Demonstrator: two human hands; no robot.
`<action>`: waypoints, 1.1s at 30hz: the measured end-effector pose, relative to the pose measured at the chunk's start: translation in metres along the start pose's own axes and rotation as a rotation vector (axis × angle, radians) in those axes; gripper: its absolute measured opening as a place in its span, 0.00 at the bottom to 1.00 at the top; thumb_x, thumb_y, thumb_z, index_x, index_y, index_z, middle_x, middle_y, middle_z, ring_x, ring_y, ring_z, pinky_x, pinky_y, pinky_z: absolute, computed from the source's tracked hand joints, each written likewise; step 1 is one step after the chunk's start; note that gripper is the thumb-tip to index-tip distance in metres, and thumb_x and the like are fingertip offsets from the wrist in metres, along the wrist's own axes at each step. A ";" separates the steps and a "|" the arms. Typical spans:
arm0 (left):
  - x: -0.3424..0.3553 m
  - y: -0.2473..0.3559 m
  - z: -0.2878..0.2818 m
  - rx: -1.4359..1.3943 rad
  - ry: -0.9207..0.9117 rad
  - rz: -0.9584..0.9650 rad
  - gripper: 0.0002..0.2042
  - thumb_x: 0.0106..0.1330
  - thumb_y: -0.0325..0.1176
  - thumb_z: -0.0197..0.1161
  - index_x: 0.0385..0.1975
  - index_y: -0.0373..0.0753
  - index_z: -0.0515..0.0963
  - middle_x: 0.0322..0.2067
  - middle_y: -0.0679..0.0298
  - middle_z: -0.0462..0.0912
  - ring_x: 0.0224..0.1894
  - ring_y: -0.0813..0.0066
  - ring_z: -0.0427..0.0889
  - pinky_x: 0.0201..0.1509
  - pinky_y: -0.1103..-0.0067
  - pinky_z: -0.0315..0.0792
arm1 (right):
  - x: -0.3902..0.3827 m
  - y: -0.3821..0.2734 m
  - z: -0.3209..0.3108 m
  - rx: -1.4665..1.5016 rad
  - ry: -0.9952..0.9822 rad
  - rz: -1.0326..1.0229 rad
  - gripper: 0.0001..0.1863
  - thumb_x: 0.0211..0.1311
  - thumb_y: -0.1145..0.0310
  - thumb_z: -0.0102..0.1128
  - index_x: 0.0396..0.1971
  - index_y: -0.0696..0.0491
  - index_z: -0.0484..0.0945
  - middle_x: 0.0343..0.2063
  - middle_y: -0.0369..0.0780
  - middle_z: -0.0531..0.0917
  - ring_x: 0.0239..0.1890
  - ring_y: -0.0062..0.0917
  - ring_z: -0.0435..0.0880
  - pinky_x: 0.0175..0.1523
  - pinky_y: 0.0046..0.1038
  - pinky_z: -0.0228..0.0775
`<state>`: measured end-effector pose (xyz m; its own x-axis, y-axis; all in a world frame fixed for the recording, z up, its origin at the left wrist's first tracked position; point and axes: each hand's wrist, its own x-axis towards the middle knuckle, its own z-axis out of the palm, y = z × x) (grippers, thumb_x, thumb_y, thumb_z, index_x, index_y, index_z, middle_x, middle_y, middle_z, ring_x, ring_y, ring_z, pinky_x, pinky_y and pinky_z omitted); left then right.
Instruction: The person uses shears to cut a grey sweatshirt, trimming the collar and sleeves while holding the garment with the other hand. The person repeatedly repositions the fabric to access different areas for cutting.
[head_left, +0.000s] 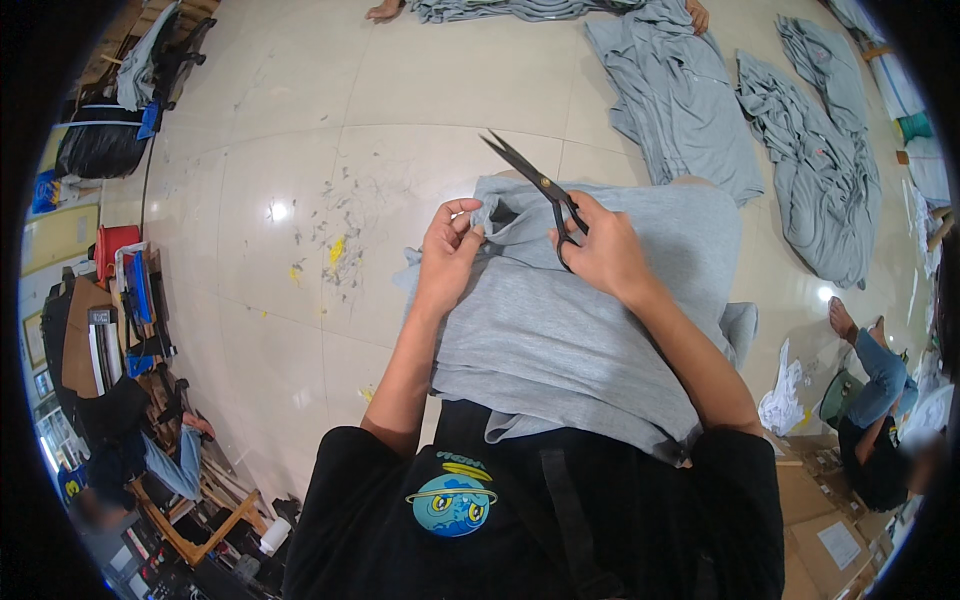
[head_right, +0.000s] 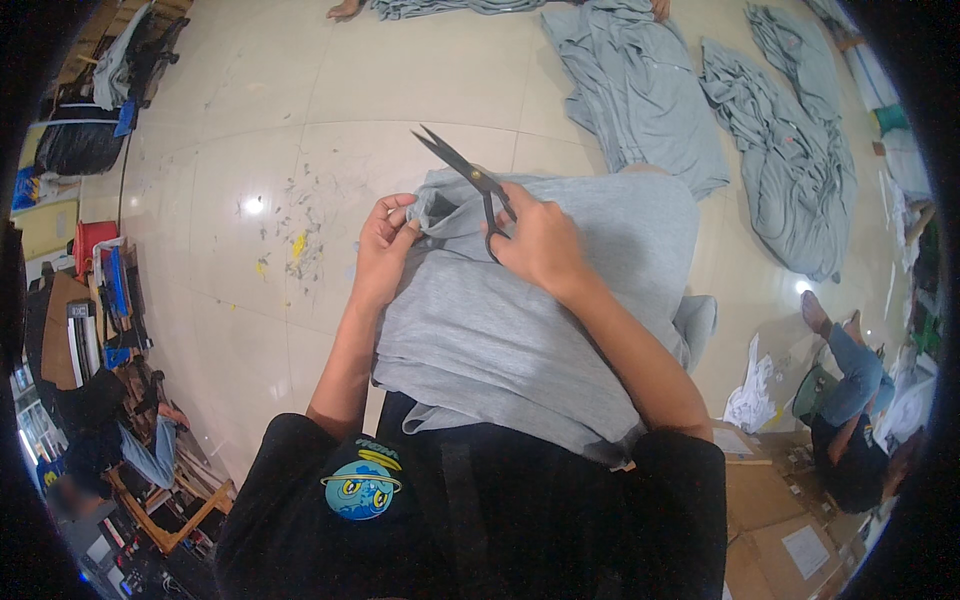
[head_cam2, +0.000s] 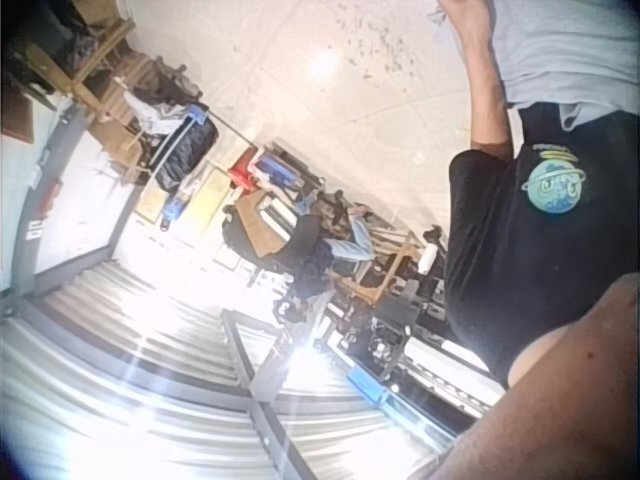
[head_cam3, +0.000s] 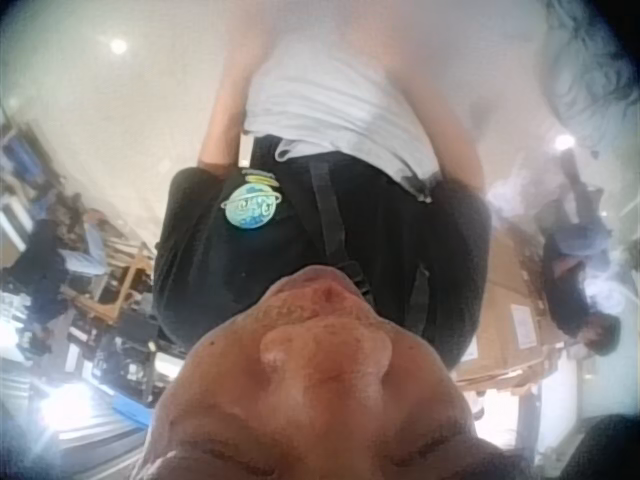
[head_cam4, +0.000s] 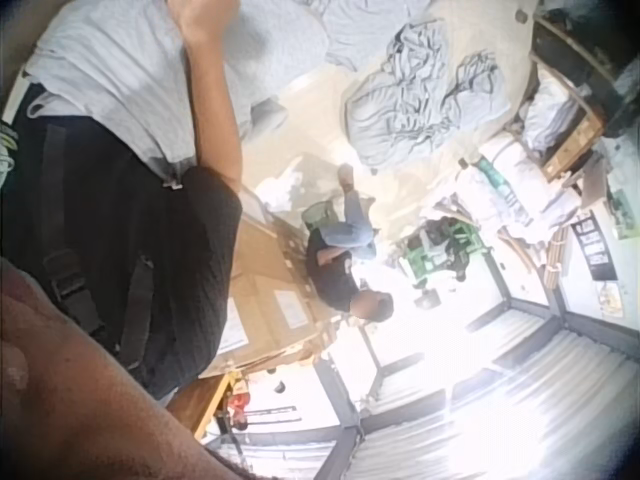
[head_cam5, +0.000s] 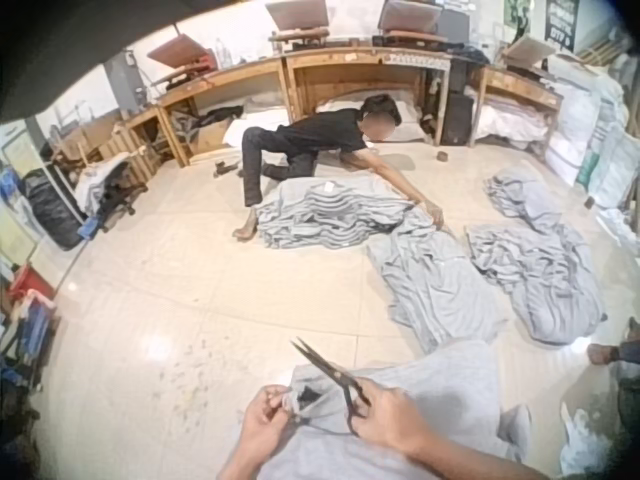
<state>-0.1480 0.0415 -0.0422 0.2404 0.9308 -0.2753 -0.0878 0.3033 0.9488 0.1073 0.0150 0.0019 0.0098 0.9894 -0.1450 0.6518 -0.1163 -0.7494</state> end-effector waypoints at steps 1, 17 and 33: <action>0.001 0.000 0.000 -0.011 -0.014 0.003 0.17 0.79 0.19 0.60 0.65 0.34 0.72 0.46 0.67 0.87 0.45 0.86 0.81 0.51 0.84 0.76 | 0.004 0.002 0.007 0.088 0.017 0.001 0.27 0.63 0.65 0.78 0.60 0.53 0.81 0.31 0.42 0.89 0.26 0.35 0.88 0.38 0.36 0.82; -0.008 0.003 0.009 0.088 0.056 0.046 0.23 0.74 0.15 0.59 0.67 0.36 0.69 0.53 0.65 0.80 0.45 0.85 0.75 0.52 0.83 0.74 | 0.094 0.004 0.052 0.537 -0.493 -0.014 0.26 0.71 0.58 0.78 0.54 0.63 0.79 0.33 0.34 0.81 0.35 0.18 0.77 0.39 0.26 0.70; -0.005 0.000 -0.001 -0.081 0.083 -0.051 0.19 0.76 0.16 0.60 0.64 0.36 0.73 0.49 0.69 0.80 0.47 0.86 0.76 0.55 0.84 0.71 | 0.114 -0.006 0.062 0.652 -0.478 0.131 0.25 0.72 0.59 0.77 0.56 0.62 0.80 0.32 0.32 0.79 0.32 0.18 0.73 0.36 0.25 0.66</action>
<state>-0.1498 0.0371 -0.0406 0.1664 0.9265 -0.3376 -0.1560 0.3628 0.9187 0.0574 0.1234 -0.0502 -0.3651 0.8372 -0.4072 0.0947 -0.4017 -0.9109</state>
